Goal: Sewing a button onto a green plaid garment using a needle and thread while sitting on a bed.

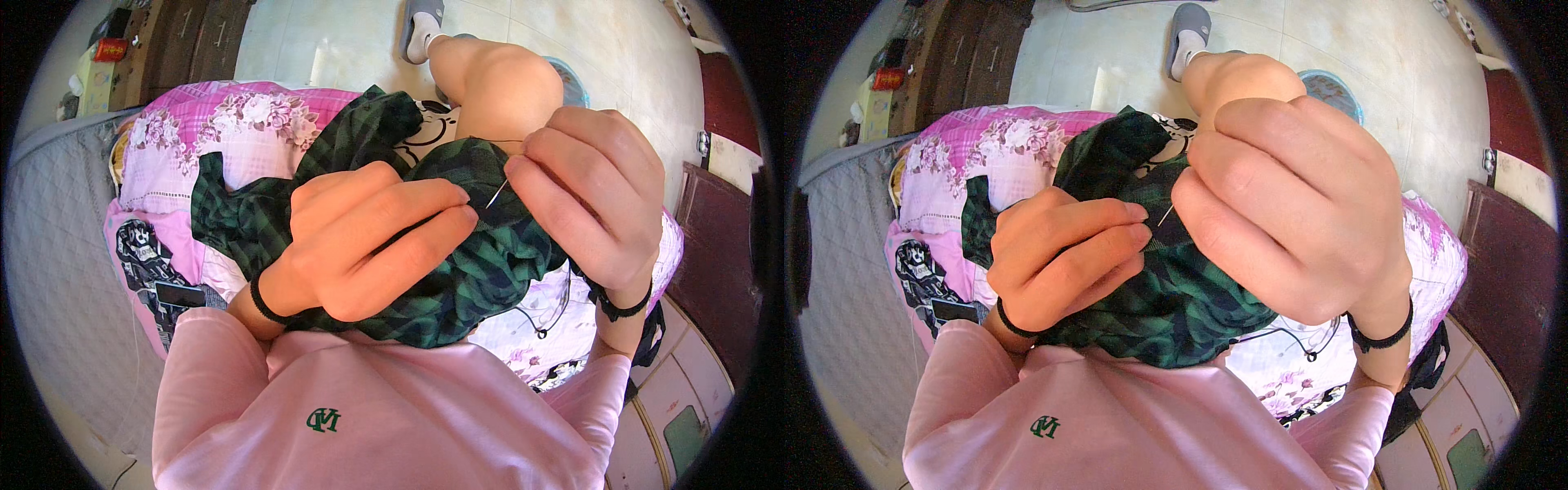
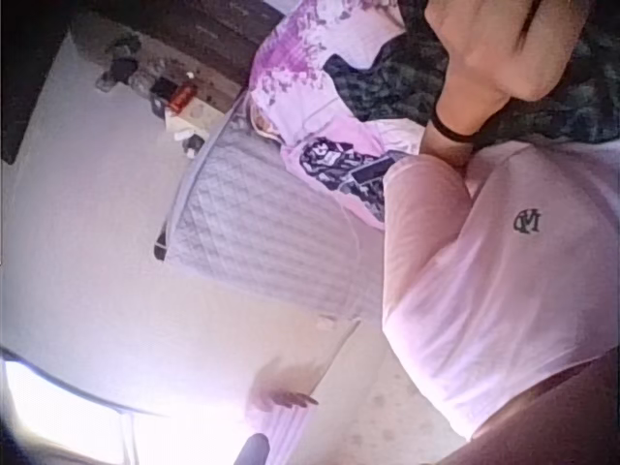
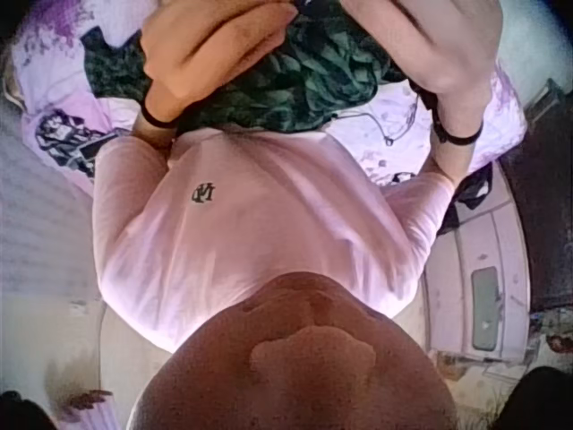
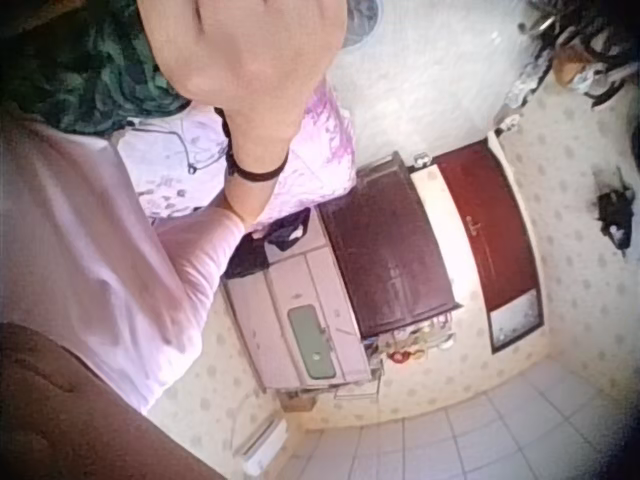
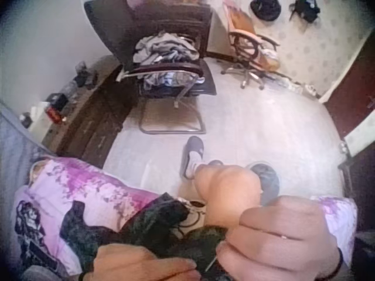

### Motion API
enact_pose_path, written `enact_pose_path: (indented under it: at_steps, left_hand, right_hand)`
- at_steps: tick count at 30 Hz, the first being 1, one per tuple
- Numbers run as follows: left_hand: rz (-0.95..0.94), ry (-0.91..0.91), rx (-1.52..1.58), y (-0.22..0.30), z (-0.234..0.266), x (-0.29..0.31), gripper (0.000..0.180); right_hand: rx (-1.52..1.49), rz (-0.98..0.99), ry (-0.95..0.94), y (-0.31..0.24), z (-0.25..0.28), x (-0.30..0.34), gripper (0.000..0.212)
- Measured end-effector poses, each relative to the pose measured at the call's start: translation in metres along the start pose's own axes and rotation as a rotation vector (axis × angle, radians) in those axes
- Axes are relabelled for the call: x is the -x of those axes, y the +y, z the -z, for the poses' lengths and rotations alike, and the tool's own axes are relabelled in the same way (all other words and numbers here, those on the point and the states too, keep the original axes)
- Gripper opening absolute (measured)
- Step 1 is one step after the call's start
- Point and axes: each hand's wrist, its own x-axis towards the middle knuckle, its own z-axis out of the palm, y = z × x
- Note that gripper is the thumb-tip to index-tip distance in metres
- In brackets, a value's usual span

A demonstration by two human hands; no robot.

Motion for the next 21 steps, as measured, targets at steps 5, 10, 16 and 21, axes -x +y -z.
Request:
enact_pose_path:
  at_steps: [5, 10, 16, 21]
  left_hand:
    - [0.002, 0.018, 0.033, -0.0024, -0.0010, 0.0001, 0.033]
    - [0.007, 0.033, 0.039, -0.0028, -0.0012, 0.0005, 0.032]
    - [0.021, 0.047, 0.052, -0.0034, -0.0016, 0.0012, 0.030]
    - [0.145, 0.061, 0.140, -0.0004, -0.0040, -0.0016, 0.023]
  right_hand:
    - [0.019, 0.000, 0.017, -0.0038, -0.0015, 0.0007, 0.035]
    - [0.043, -0.006, -0.015, -0.0063, -0.0015, -0.0016, 0.034]
    - [0.061, 0.011, -0.042, -0.0066, -0.0023, -0.0035, 0.036]
    - [0.067, 0.062, -0.095, -0.0066, -0.0008, -0.0010, 0.041]
